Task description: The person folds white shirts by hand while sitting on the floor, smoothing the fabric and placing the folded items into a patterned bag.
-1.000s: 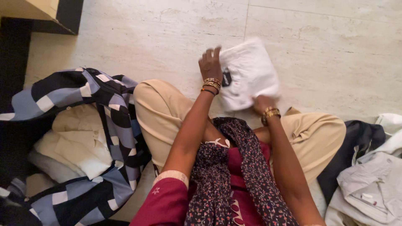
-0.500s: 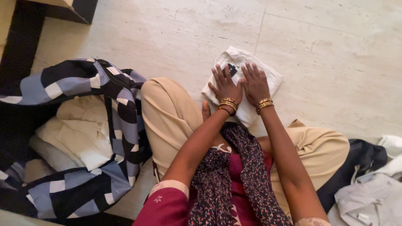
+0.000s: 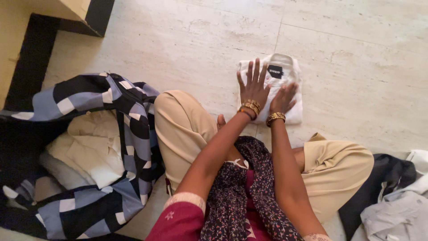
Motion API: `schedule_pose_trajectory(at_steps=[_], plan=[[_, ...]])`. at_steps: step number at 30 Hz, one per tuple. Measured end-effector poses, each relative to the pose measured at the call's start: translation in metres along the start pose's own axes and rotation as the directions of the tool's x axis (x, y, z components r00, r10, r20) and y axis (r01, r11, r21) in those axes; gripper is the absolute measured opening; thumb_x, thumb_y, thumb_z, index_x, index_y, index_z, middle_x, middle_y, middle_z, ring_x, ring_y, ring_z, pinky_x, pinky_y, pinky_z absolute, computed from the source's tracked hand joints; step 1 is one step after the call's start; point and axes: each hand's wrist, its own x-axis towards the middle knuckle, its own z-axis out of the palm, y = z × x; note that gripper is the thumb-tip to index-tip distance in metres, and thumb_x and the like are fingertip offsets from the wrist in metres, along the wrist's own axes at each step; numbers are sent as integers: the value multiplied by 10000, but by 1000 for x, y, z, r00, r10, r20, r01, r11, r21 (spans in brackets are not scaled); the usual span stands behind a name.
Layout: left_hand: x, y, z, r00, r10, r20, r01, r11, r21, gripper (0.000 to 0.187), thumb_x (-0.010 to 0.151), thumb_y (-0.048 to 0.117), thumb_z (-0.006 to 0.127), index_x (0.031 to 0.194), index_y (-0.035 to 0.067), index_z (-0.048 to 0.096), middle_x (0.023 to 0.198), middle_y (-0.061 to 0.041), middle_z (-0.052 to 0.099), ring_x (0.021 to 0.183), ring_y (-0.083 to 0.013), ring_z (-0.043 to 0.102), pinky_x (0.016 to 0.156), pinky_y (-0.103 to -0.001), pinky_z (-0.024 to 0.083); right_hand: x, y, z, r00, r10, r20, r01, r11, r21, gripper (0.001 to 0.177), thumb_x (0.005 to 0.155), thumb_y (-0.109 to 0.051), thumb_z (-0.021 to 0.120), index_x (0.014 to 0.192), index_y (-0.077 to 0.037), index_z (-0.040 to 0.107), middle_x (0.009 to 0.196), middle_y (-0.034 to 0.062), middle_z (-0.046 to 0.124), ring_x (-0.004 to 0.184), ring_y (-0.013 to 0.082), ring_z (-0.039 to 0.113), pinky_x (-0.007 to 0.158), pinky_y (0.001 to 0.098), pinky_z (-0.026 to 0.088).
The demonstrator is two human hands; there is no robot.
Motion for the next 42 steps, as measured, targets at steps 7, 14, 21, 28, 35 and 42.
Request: schedule_pose_trajectory(at_steps=[7,14,21,28,35,42], plan=[[-11,-14,33,997,7,71,-8,1000,12,846,1019,637,424,1673,222,83,1755,9,-16,1617,-181,-32,1260,-626,-70,-40,-5,-44,992,-104,72,113,984,-136,674,1092,-564,180,1652,-199,262,1752,16,177,1633,191,142,1310,573,34],[-2,-18,32,1000,23,16,-21,994,-111,838,999,652,404,1659,243,89,1737,42,15,1603,-149,16,1265,-632,-4,-27,-32,-81,963,-261,74,271,932,-239,829,1062,-625,290,1651,-53,175,1719,161,156,1576,304,137,1225,604,85],[-10,-21,34,931,-85,-354,-17,961,-277,805,1015,538,494,1648,145,187,1735,-132,133,1614,-299,153,1296,-557,155,-28,-11,-71,949,-178,-259,137,976,-169,658,1044,-473,586,1462,8,424,1327,240,529,1225,422,503,1011,556,411],[9,-48,60,829,-522,199,545,677,-495,646,1017,574,607,1373,43,520,1394,-205,616,1267,-374,596,1030,-493,508,6,30,-75,998,-47,-42,43,994,-99,742,921,-522,795,1303,53,521,1200,292,615,1101,460,596,960,534,488],[24,-84,83,867,-141,478,498,286,-819,748,667,552,836,1118,-34,721,1016,-202,792,901,-344,777,790,-410,605,8,2,-147,812,70,579,-330,874,357,659,823,-343,846,1309,56,650,1244,189,728,1114,305,695,942,394,547],[26,-73,83,913,-247,323,406,495,-769,751,835,696,671,1158,21,732,1057,-189,763,978,-311,712,867,-414,558,-3,-20,-153,828,-36,560,-451,551,702,642,845,-207,836,1384,13,566,1285,104,702,1120,207,693,966,343,561]])
